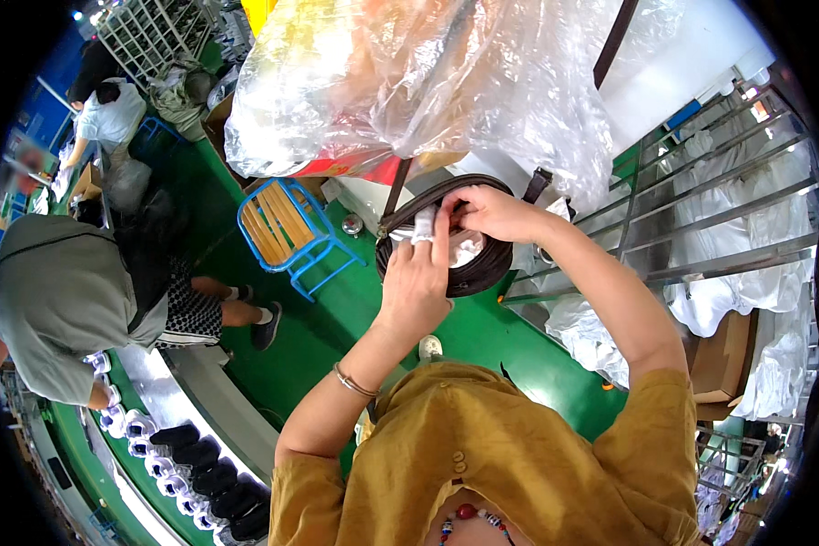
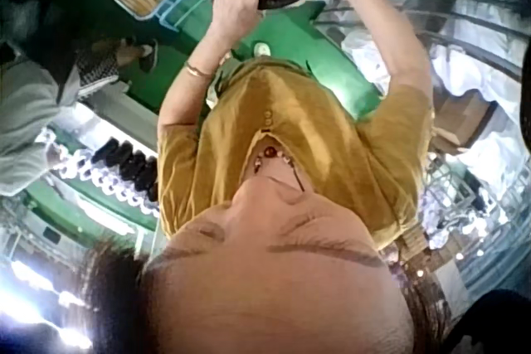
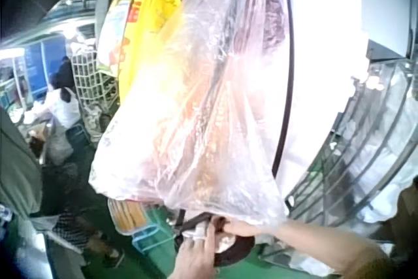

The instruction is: The person attaches small circular tags to the tongue of white sneakers on a moving conveyor belt. They pick up each tag, place it on the shoe, and secure it with a small fastener. The person also briefly retrieves a wipe from a bag and returns to the assembly line.

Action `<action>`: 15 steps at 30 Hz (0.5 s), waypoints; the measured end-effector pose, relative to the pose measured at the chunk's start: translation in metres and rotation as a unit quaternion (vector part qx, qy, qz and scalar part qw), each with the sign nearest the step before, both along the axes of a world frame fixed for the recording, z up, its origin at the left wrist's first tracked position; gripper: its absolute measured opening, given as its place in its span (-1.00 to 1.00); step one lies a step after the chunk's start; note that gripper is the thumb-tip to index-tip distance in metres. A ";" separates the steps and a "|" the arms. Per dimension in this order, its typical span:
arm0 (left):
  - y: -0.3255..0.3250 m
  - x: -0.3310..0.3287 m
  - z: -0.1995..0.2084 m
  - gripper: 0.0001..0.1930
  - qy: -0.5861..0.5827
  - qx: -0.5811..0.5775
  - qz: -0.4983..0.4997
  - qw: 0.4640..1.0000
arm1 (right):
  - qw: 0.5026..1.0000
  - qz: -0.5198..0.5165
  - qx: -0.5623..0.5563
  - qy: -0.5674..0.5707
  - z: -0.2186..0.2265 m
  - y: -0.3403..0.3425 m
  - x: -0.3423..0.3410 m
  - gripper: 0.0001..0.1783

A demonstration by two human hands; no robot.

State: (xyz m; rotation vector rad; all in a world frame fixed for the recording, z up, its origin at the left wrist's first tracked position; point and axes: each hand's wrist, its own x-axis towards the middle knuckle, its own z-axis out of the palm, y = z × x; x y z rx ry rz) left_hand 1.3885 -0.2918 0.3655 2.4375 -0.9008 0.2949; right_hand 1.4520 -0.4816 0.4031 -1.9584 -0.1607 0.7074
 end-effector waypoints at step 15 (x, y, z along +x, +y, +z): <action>-0.022 -0.010 -0.020 -0.60 -0.138 0.087 0.018 0.986 | 0.897 -0.012 -0.348 -0.272 0.015 0.023 0.003 -0.62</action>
